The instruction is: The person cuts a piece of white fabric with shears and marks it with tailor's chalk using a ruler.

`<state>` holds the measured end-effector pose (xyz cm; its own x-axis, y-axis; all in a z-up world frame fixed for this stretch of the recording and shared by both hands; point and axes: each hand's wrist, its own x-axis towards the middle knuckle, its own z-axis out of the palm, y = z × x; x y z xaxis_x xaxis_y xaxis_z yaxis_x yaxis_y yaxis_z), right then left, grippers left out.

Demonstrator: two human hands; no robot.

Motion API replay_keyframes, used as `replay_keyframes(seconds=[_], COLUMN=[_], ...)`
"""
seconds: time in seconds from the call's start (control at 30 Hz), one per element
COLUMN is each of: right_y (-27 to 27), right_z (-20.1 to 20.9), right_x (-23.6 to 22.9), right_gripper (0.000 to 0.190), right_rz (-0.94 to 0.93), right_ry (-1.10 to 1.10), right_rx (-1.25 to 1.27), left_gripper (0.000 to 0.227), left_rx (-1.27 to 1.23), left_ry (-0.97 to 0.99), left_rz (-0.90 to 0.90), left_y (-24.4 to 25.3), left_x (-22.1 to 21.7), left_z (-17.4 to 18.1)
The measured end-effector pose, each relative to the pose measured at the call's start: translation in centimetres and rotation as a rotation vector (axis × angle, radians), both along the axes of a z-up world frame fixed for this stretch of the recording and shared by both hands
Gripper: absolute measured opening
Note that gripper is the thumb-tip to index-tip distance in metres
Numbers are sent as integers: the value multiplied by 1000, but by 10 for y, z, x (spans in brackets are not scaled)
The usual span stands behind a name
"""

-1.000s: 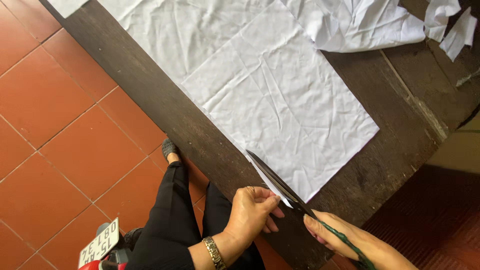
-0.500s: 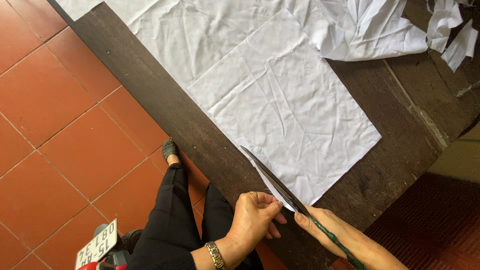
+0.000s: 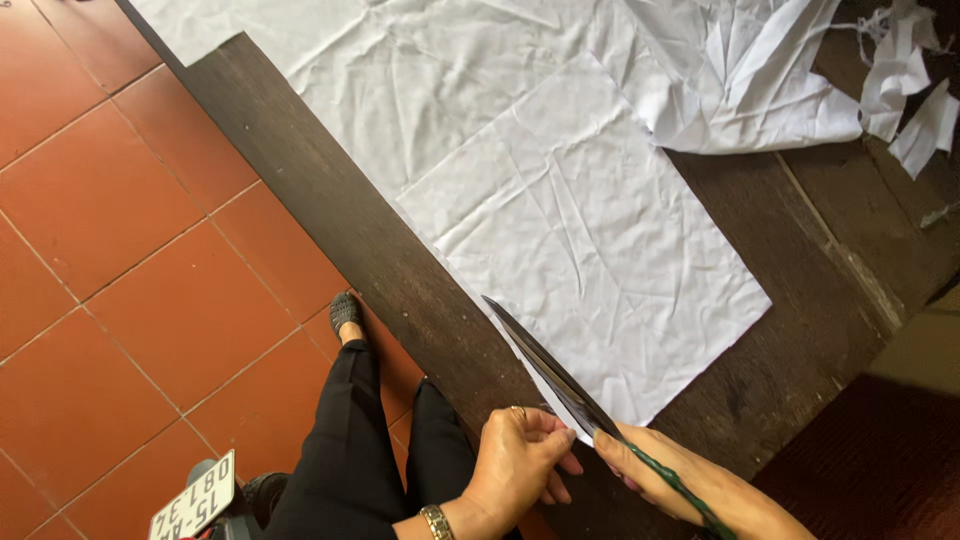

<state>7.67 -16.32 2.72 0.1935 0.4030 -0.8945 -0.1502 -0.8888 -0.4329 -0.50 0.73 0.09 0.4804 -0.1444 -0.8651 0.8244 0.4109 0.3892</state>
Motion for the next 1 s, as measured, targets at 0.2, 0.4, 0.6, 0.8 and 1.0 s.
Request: replay_keyframes(seconds=[0.2, 0.4, 0.6, 0.8, 1.0], right_y=[10, 25, 58, 75, 77], right_z=[-2, 10, 73, 50, 36], right_x=[5, 6, 22, 29, 29], right_gripper=[52, 40, 35, 50, 52], right_rz=[30, -7, -186, -3, 26], right_ry=[-37, -99, 55, -25, -11], right_rx=[8, -104, -342, -219, -97], left_gripper=[12, 12, 13, 13, 9], left_rx=[-15, -24, -74, -96, -127], left_ry=[2, 1, -15, 58, 72], left_rz=[16, 28, 37, -4, 45], left_y=[-3, -3, -4, -1, -7], left_x=[-3, -3, -5, -2, -7], left_z=[-7, -8, -13, -10, -25])
